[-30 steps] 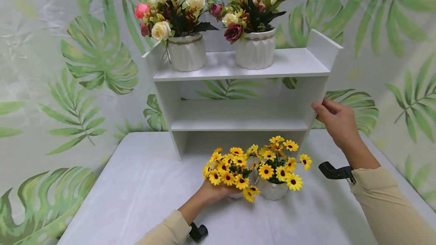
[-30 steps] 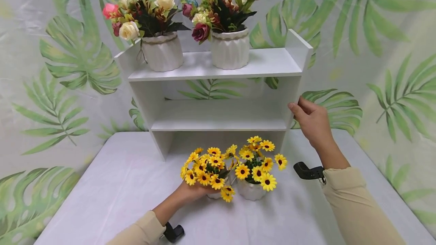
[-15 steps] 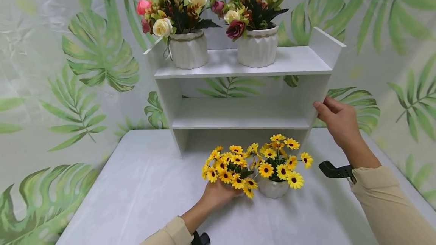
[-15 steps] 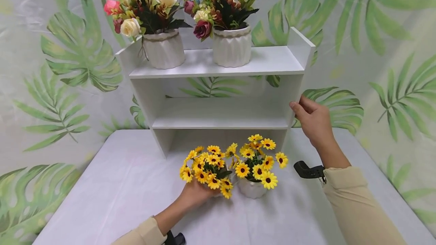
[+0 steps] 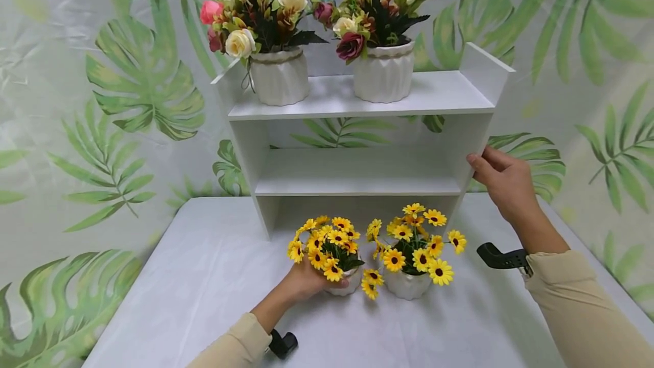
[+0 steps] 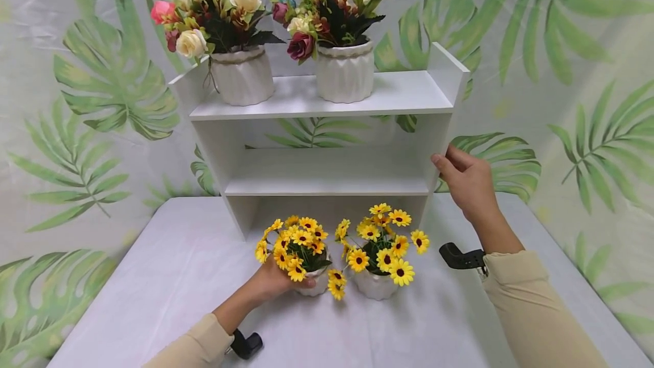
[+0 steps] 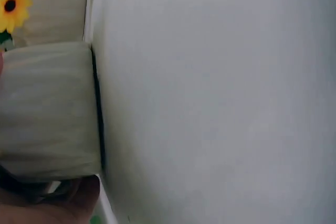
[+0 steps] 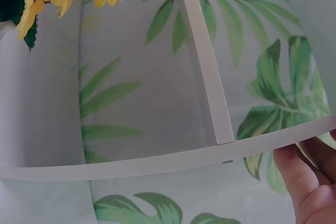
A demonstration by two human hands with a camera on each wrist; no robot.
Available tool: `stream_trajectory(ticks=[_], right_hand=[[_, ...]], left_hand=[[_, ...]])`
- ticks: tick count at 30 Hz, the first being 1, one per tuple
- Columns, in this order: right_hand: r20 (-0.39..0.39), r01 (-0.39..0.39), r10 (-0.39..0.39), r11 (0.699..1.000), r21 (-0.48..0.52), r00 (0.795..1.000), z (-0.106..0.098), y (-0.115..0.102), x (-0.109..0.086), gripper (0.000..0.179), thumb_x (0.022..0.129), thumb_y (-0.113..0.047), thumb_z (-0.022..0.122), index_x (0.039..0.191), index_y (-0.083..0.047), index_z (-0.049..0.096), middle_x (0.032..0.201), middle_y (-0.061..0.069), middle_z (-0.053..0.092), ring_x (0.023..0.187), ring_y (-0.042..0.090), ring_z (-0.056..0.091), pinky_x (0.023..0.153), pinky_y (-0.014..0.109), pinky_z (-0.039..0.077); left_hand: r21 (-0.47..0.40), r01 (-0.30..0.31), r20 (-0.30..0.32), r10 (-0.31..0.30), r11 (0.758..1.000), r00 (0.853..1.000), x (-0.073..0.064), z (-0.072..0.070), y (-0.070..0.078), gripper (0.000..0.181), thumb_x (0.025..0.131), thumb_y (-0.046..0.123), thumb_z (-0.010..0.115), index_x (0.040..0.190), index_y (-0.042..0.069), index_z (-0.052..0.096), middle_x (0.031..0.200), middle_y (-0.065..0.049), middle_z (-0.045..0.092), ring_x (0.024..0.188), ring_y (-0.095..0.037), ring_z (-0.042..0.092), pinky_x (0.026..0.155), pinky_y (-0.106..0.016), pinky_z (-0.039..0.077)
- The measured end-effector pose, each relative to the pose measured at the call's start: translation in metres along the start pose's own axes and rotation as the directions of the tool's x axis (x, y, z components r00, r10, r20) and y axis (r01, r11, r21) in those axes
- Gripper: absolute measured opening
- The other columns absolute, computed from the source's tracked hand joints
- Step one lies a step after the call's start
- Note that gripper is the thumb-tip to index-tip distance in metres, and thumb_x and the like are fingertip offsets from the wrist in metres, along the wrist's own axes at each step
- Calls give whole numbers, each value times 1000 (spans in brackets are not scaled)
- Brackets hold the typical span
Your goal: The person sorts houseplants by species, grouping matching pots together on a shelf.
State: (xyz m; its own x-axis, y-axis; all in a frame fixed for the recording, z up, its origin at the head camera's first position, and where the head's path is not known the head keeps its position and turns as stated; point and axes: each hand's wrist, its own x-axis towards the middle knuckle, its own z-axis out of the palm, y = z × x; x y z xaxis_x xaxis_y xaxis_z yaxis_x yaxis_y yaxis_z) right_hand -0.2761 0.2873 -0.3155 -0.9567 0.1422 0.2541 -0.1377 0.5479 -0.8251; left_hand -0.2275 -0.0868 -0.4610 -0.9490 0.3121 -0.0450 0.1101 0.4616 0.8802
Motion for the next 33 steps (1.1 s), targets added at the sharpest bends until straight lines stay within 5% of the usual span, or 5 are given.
stream_trajectory(ticks=[5, 12, 17, 26, 33], right_hand=[[-3, -2, 1, 1000, -11, 1000, 0, 0, -1, 65, 98, -51, 51, 153, -18, 37, 156, 14, 42, 131, 30, 54, 95, 31, 48], [1, 8, -8, 1000, 2, 1000, 0, 0, -1, 64, 99, -49, 50, 154, -18, 35, 157, 14, 41, 134, 38, 52, 96, 36, 47], [0, 15, -15, 1000, -2, 1000, 0, 1, -1, 64, 99, -49, 50, 153, -19, 35, 156, 14, 42, 133, 37, 52, 94, 32, 47], [-10, 22, -23, 1000, -15, 1000, 0, 3, -1, 62, 99, -47, 52, 152, -18, 38, 155, 16, 43, 129, 28, 57, 93, 27, 50], [-5, 14, -14, 1000, -21, 1000, -1, 1, -1, 62, 100, -48, 50, 153, -18, 37, 155, 17, 43, 130, 32, 56, 97, 38, 48]], left_hand=[[-61, -23, -49, 20, 998, 999, -1, -12, 1, 83, 70, 30, 90, 141, 16, 48, 136, -6, 60, 127, -25, 56, 109, -49, 43], [-188, -43, -106, 23, 981, 994, -11, -40, 23, 78, 68, 21, 90, 135, 18, 53, 129, -2, 64, 117, -18, 59, 101, -34, 46], [-237, -72, -114, 46, 969, 992, -23, -63, 40, 83, 71, 16, 88, 142, 18, 45, 138, -4, 58, 127, -21, 55, 107, -37, 44], [-215, -158, -142, 129, 964, 981, -27, -86, 62, 84, 73, 15, 87, 144, 20, 42, 140, -4, 55, 128, -22, 53, 112, -44, 41], [-130, -172, -123, 157, 976, 980, -17, -92, 83, 81, 73, 19, 88, 141, 21, 45, 137, -2, 57, 127, -22, 55, 111, -46, 42]])
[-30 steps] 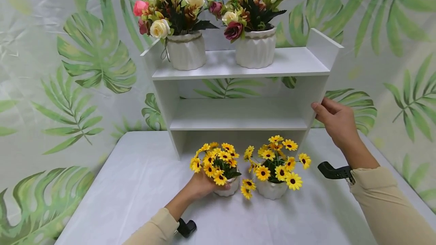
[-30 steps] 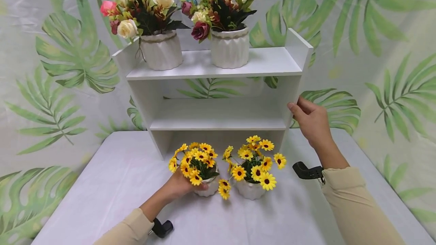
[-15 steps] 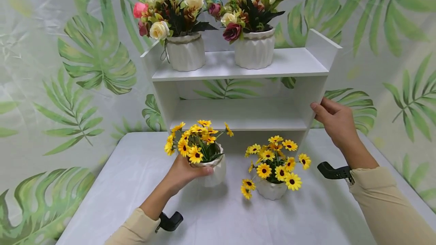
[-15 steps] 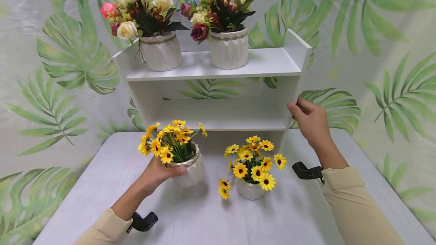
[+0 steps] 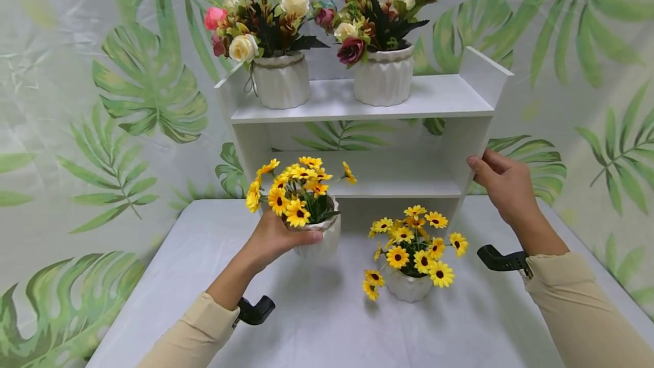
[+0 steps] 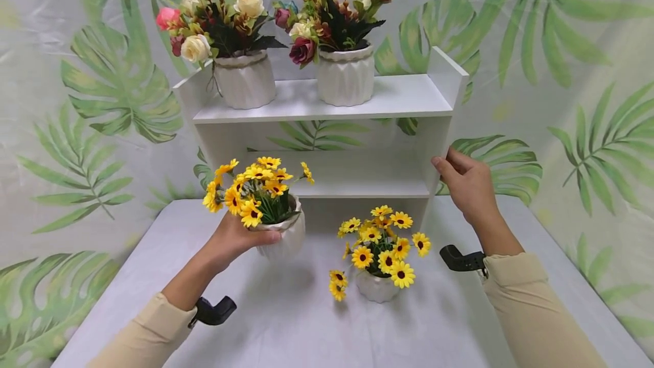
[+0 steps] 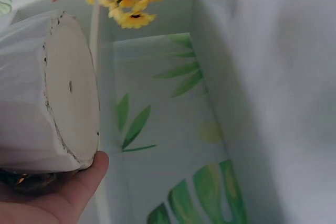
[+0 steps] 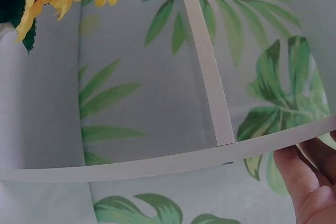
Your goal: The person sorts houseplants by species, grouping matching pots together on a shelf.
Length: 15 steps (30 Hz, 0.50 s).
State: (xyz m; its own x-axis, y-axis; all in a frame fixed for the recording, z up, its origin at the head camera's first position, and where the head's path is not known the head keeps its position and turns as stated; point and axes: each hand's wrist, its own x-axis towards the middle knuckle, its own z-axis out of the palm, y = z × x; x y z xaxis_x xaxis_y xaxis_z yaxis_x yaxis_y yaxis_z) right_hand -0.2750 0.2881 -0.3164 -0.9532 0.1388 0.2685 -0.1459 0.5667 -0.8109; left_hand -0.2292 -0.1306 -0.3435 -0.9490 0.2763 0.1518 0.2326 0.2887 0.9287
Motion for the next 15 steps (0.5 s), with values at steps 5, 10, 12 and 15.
stream_trajectory(ticks=[5, 10, 12, 15], right_hand=[[-5, -8, 8, 1000, -7, 1000, -1, -1, 0, 62, 100, -47, 50, 153, -17, 36, 155, 17, 43, 128, 30, 56, 98, 37, 48], [-5, -11, 11, 1000, -23, 1000, 0, -1, -1, 63, 100, -48, 49, 153, -16, 37, 154, 18, 44, 126, 28, 58, 99, 44, 47], [-8, -9, 9, 1000, -28, 1000, 1, -1, 0, 62, 100, -48, 49, 153, -17, 37, 154, 18, 44, 126, 29, 59, 99, 44, 47], [-7, -3, 3, 1000, -30, 1000, 1, 0, 1, 62, 100, -48, 49, 153, -18, 37, 154, 17, 44, 125, 25, 59, 99, 42, 48]], left_hand=[[34, -24, 28, 23, 999, 999, 25, 1, 17, 78, 74, 24, 87, 140, 21, 47, 135, 0, 60, 126, -20, 56, 111, -45, 42], [18, -43, 39, 42, 999, 998, 51, 10, 30, 76, 74, 27, 87, 139, 24, 47, 134, 4, 59, 126, -17, 56, 112, -42, 42], [8, -53, 33, 52, 999, 998, 61, 14, 33, 77, 74, 26, 87, 139, 25, 47, 134, 5, 58, 126, -16, 55, 112, -42, 42], [-31, -64, 32, 65, 997, 997, 75, 20, 37, 78, 74, 25, 87, 140, 25, 45, 136, 4, 57, 128, -16, 54, 113, -42, 41]])
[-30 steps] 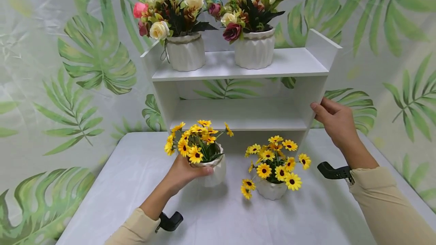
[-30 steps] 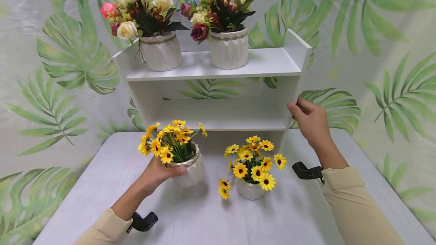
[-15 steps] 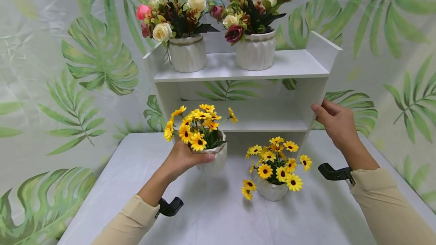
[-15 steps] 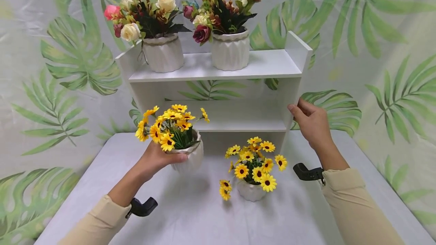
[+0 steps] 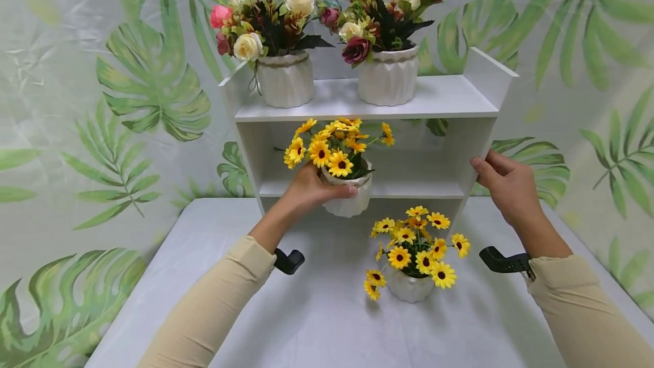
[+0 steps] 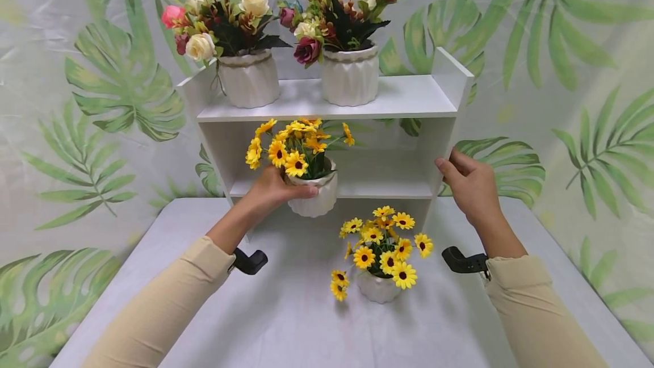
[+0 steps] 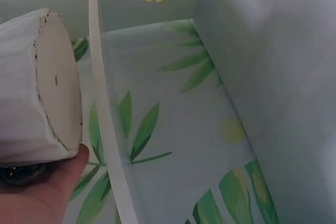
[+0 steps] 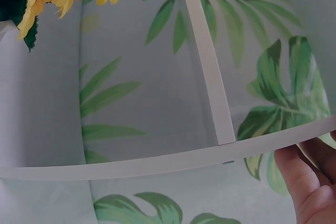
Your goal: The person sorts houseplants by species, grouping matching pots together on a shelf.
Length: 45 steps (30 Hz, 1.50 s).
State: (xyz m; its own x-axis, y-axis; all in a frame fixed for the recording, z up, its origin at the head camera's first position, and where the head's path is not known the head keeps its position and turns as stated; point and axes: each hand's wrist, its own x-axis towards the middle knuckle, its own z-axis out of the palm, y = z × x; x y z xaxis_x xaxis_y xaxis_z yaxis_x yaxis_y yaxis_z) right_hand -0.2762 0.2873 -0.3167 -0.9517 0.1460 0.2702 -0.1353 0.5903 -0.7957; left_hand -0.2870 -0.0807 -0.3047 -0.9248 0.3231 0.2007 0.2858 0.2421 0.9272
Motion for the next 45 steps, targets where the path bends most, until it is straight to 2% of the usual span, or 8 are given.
stream_trajectory(ticks=[6, 11, 17, 24, 28, 34, 37, 45], right_hand=[[5, -2, 2, 1000, -8, 1000, -4, 2, 0, 62, 100, -48, 50, 153, -19, 38, 154, 18, 44, 109, 0, 60, 95, 33, 50], [-3, -14, 14, 1000, -11, 1000, -4, 0, -1, 62, 100, -50, 49, 153, -21, 37, 154, 17, 44, 112, 4, 61, 94, 30, 50], [-9, -12, 12, 1000, -1, 1000, 0, -1, -2, 60, 100, -48, 49, 152, -19, 39, 153, 17, 46, 113, 7, 61, 97, 37, 49], [-4, 7, -7, 1000, 1, 1000, 0, 0, -4, 60, 100, -48, 51, 151, -18, 41, 151, 18, 48, 107, -2, 59, 94, 31, 52], [2, 28, -28, 1000, -2, 1000, -1, 0, -4, 60, 100, -48, 50, 151, -17, 41, 151, 18, 48, 113, 6, 61, 95, 32, 52], [-5, 22, -22, 1000, 14, 1000, -4, 2, -4, 62, 99, -49, 51, 152, -19, 40, 152, 17, 47, 106, -7, 56, 89, 18, 53], [-6, 16, -16, 1000, 7, 1000, -4, 3, -4, 61, 100, -48, 51, 152, -18, 40, 152, 18, 47, 106, -6, 57, 92, 24, 54], [0, 10, -10, 1000, -17, 1000, 0, 1, -1, 60, 101, -47, 49, 152, -18, 38, 153, 18, 46, 126, 28, 59, 99, 46, 49]], left_hand=[[-20, 69, 100, -66, 997, 993, 29, 11, 8, 62, 81, 31, 80, 136, 25, 52, 141, 3, 56, 135, -20, 50, 116, -47, 38], [53, 89, 167, -97, 995, 981, 52, 24, 10, 49, 87, 40, 73, 130, 20, 60, 140, 1, 56, 137, -22, 47, 118, -48, 33], [17, 95, 96, -97, 995, 991, 66, 42, 3, 59, 82, 41, 78, 133, 22, 54, 141, 2, 53, 135, -20, 48, 115, -44, 38], [-48, 49, -13, -50, 998, 999, 76, 53, -6, 80, 75, 29, 87, 142, 20, 44, 144, -1, 50, 134, -21, 50, 111, -41, 44], [-63, 72, -16, -73, 995, 997, 79, 52, -5, 87, 77, 26, 86, 148, 17, 37, 150, -4, 43, 139, -24, 45, 115, -44, 41], [-64, 105, -3, -106, 992, 994, 87, 53, -3, 95, 75, 33, 87, 151, 19, 31, 154, -5, 39, 141, -23, 42, 116, -43, 39], [-60, 128, -8, -129, 990, 992, 91, 55, -4, 100, 74, 35, 87, 153, 18, 29, 155, -5, 37, 142, -24, 42, 117, -42, 38], [-51, 116, -30, -118, 992, 993, 93, 57, -10, 98, 74, 31, 87, 153, 16, 31, 155, -7, 40, 140, -26, 44, 115, -43, 40]])
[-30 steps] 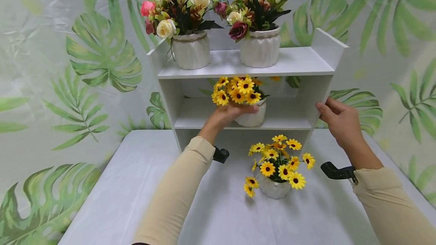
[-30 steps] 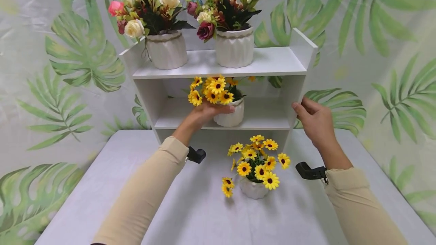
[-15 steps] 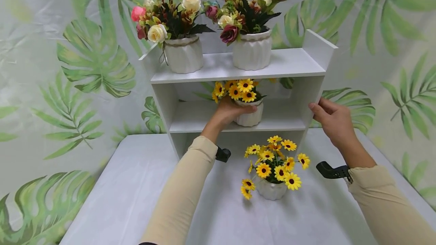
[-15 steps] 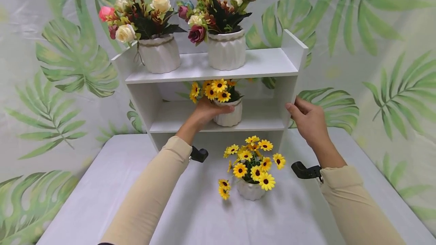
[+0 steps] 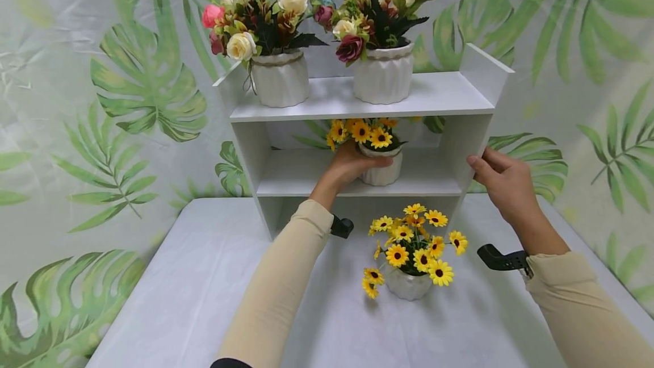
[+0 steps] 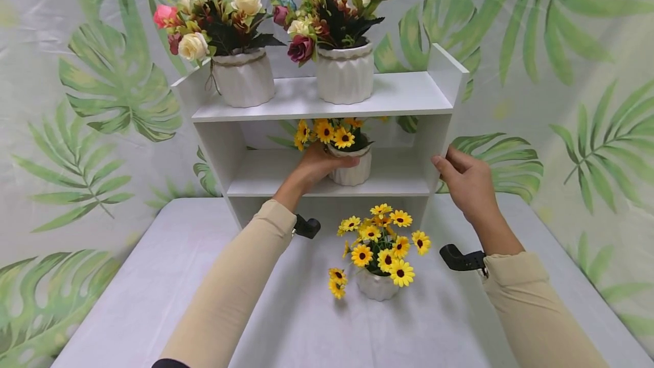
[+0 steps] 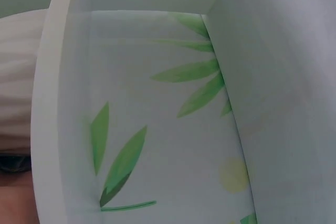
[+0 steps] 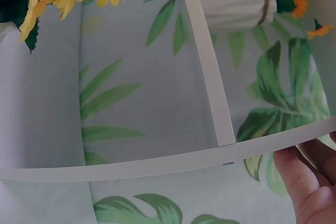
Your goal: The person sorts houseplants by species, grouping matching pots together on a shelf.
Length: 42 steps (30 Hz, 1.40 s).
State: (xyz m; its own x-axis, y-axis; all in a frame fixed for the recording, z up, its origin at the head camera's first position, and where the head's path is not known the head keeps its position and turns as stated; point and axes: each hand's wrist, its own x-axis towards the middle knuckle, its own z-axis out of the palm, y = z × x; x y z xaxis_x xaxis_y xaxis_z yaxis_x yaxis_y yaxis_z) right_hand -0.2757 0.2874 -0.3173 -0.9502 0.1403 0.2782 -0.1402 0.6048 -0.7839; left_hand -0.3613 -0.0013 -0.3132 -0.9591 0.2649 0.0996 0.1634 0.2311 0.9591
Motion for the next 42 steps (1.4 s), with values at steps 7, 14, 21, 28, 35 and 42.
stream_trajectory(ticks=[7, 14, 21, 28, 35, 42], right_hand=[[5, -5, 5, 1000, 4, 1000, 1, 0, 0, 61, 101, -47, 49, 153, -17, 37, 153, 17, 45, 128, 29, 59, 99, 45, 48], [2, -20, 20, 1000, 18, 1000, 1, 0, 0, 62, 101, -48, 49, 152, -17, 38, 153, 19, 45, 121, 21, 62, 101, 50, 48], [5, -5, 5, 1000, 1, 1000, 1, 0, -1, 61, 100, -48, 50, 151, -17, 41, 151, 19, 47, 106, -5, 60, 99, 45, 49], [4, -7, 7, 1000, 13, 1000, 4, 0, 0, 61, 100, -49, 51, 152, -19, 40, 153, 16, 47, 120, 15, 62, 99, 45, 49], [14, -10, 10, 1000, 14, 1000, 3, 0, -1, 61, 100, -49, 50, 152, -21, 38, 153, 16, 45, 121, 17, 63, 100, 47, 49], [9, -32, 32, 999, 31, 999, 0, -2, -2, 61, 100, -49, 49, 153, -21, 36, 155, 16, 43, 128, 27, 59, 101, 48, 47]], left_hand=[[21, 9, 20, -10, 1000, 1000, 0, 1, 2, 97, 76, 31, 86, 154, 15, 30, 155, -7, 40, 140, -27, 44, 116, -44, 39], [10, -1, 42, 1, 1000, 999, -1, 1, 4, 98, 78, 28, 84, 155, 15, 25, 157, -9, 37, 142, -28, 42, 117, -45, 38], [129, -96, -7, 97, 987, 995, -27, -8, 0, 94, 86, 35, 76, 158, 15, 19, 162, -9, 29, 149, -28, 32, 120, -48, 34], [264, -206, -251, 273, 942, 929, -98, -2, -24, 38, 92, 29, 67, 123, 7, 63, 127, -10, 64, 118, -27, 59, 99, -46, 51], [173, -244, 180, 213, 954, 960, -198, 29, -49, 6, 91, 19, 68, 94, 14, 70, 86, 3, 66, 72, 1, 53, 65, -17, 50], [162, -57, 487, -30, 985, 873, -227, 53, -76, 23, 92, 26, 67, 109, 11, 69, 100, 6, 69, 82, 11, 56, 74, -14, 51]])
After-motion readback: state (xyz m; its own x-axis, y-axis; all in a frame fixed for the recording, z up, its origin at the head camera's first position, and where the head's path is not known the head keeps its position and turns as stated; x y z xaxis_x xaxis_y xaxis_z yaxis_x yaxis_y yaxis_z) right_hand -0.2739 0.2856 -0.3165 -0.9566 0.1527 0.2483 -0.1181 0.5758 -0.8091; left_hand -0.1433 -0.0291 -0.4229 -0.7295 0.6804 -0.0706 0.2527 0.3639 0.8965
